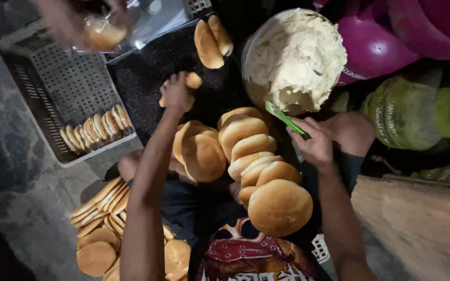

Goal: The person spreads filling onto several buns using a small spatula and then places them onto a flat surface.

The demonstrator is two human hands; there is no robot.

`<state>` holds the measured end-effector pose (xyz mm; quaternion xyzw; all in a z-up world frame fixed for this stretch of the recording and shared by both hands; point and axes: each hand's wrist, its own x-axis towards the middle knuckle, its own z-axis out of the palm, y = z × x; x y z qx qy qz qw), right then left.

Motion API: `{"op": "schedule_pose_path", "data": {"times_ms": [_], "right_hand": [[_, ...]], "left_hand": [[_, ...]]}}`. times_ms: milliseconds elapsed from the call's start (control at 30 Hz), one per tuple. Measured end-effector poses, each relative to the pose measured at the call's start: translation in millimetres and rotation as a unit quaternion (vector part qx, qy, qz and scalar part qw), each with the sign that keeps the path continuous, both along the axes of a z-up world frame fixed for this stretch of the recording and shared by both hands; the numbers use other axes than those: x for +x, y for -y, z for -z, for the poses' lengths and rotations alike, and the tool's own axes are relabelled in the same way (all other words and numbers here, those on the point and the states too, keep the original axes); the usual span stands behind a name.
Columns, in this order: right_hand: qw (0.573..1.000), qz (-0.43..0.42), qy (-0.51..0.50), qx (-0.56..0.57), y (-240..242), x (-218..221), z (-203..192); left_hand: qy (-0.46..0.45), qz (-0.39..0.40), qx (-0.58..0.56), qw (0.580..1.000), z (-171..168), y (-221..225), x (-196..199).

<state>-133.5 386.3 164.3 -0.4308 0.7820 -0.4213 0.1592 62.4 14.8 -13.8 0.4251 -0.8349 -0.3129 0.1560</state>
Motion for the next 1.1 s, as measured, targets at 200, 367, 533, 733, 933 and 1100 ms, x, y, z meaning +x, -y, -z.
{"op": "schedule_pose_path", "data": {"times_ms": [200, 367, 533, 733, 933, 1100], "right_hand": [[1.000, 0.012, 0.008, -0.002, 6.2, -6.1, 7.9], [1.000, 0.018, 0.013, 0.011, 0.2, -20.5, 9.9], [1.000, 0.017, -0.024, 0.002, -0.2, -27.8, 14.7], [0.952, 0.104, -0.260, 0.124, -18.5, -33.3, 8.6], [0.908, 0.100, -0.323, 0.248, -4.3, -38.2, 18.9], [0.916, 0.036, -0.290, 0.275, 6.8, -46.7, 48.1]], "left_hand": [[0.421, 0.154, -0.024, 0.894, -35.4, -12.0, -59.0], [0.490, 0.195, 0.137, 0.839, -55.5, 52.1, -89.5], [-0.074, 0.078, 0.099, 0.989, -31.2, 32.1, -71.8], [0.042, 0.142, -0.053, 0.988, -73.9, -80.4, 18.6], [0.143, 0.299, -0.015, 0.943, -146.6, -179.5, 84.8], [0.122, 0.231, -0.195, 0.945, -121.3, -200.3, 105.0]]}}
